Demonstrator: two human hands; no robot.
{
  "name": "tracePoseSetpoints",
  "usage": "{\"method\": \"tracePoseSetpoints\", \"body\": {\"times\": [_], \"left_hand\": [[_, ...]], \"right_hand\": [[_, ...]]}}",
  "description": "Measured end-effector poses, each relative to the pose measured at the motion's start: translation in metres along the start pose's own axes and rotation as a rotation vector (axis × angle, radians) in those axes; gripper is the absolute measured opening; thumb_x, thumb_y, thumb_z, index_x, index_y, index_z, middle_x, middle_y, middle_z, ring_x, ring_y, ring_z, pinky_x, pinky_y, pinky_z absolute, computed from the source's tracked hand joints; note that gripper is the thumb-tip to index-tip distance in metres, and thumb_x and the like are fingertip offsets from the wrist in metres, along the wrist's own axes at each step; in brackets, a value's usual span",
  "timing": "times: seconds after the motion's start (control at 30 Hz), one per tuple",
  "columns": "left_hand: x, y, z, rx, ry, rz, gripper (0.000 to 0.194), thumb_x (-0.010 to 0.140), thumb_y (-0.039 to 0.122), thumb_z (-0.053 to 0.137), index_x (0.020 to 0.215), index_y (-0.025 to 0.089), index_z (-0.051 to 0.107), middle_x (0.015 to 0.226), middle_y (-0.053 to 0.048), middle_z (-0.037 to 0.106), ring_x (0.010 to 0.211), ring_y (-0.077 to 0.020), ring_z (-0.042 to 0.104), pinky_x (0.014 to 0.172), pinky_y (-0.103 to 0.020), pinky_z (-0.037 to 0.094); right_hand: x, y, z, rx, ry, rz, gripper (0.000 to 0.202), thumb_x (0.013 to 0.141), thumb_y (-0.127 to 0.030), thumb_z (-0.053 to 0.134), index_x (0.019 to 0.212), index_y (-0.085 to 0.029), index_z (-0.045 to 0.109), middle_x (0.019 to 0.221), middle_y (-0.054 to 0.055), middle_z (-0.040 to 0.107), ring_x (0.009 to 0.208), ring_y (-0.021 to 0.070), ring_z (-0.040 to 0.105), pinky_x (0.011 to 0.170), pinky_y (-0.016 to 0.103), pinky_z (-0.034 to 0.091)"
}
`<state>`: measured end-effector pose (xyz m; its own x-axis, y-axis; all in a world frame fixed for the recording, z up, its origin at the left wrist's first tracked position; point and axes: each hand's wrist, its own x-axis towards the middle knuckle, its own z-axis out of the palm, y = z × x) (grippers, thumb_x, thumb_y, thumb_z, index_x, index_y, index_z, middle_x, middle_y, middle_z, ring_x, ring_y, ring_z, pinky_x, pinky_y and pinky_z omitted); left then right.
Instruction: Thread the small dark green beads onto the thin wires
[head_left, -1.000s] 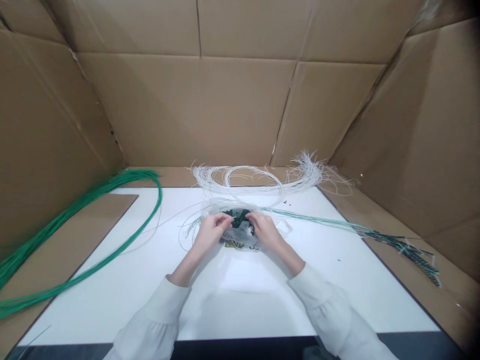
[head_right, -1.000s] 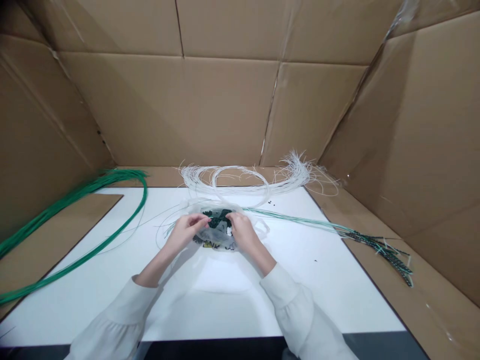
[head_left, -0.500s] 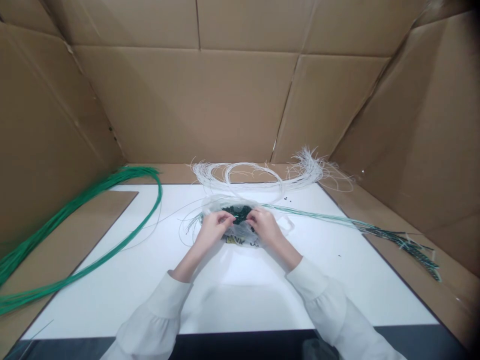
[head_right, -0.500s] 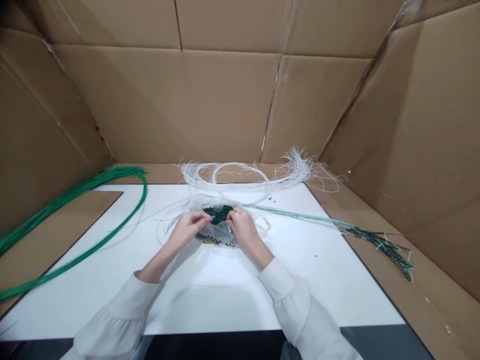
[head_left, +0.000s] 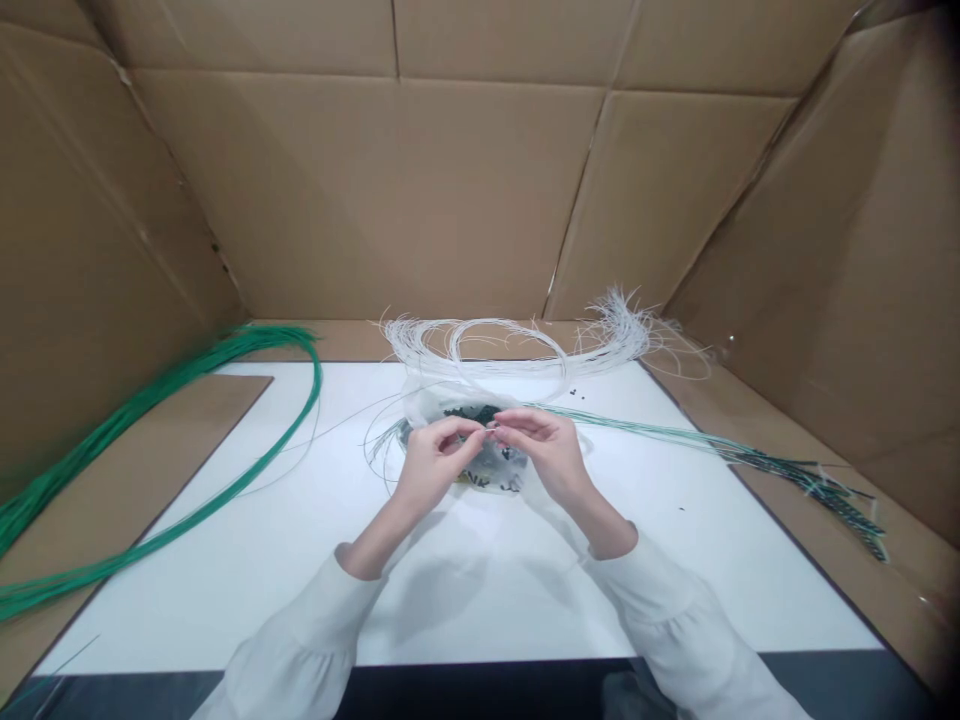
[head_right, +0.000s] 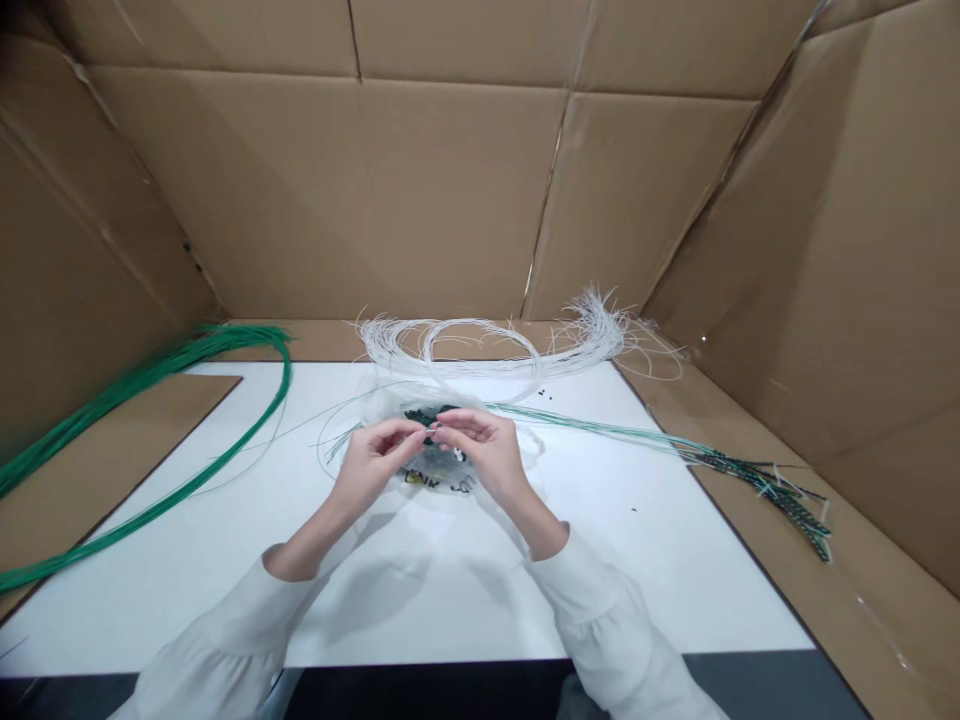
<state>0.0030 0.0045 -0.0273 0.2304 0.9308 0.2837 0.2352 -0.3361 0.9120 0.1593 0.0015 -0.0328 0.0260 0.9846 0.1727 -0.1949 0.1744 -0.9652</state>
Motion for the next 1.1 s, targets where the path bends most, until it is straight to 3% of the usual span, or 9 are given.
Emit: {"method": "tracePoseSetpoints", "body": {"times": [0.3, 0.67, 1.1], "left_hand": [[-0.0011, 0.0064, -0.0008, -0.006, 0.043, 0.055, 0.020, 0.075, 0.031, 0.057, 0.072, 0.014, 0.067, 0.064, -0.003, 0.061, 0.050, -0.0085, 0.040, 0.048, -0.021, 0.032], [-0.0025, 0.0070, 0.0001, 0.042, 0.033, 0.101, 0.019, 0.076, 0.031, 0.057, 0.070, 0.015, 0.066, 0.061, -0.002, 0.059, 0.049, -0.0084, 0.037, 0.048, -0.022, 0.031], [-0.0020, 0.0062, 0.0018, 0.085, 0.054, 0.082, 0.020, 0.076, 0.031, 0.056, 0.072, 0.014, 0.067, 0.066, -0.003, 0.063, 0.048, -0.0084, 0.038, 0.047, -0.022, 0.031]], "right_hand": [[-0.0014, -0.0003, 0.0001, 0.005, -0.008, -0.045, 0.010, 0.059, -0.024, 0.073, 0.067, -0.020, 0.071, 0.064, 0.002, 0.069, 0.053, 0.0132, 0.061, 0.050, 0.024, 0.050], [-0.0011, 0.0065, 0.0026, 0.203, -0.015, 0.063, 0.017, 0.048, -0.025, 0.079, 0.060, -0.020, 0.068, 0.060, -0.001, 0.065, 0.047, 0.0089, 0.053, 0.043, 0.021, 0.045], [-0.0001, 0.0033, -0.0025, 0.147, -0.022, 0.061, 0.019, 0.057, -0.025, 0.076, 0.073, -0.019, 0.069, 0.071, 0.002, 0.071, 0.058, 0.0138, 0.064, 0.065, 0.029, 0.053]]}}
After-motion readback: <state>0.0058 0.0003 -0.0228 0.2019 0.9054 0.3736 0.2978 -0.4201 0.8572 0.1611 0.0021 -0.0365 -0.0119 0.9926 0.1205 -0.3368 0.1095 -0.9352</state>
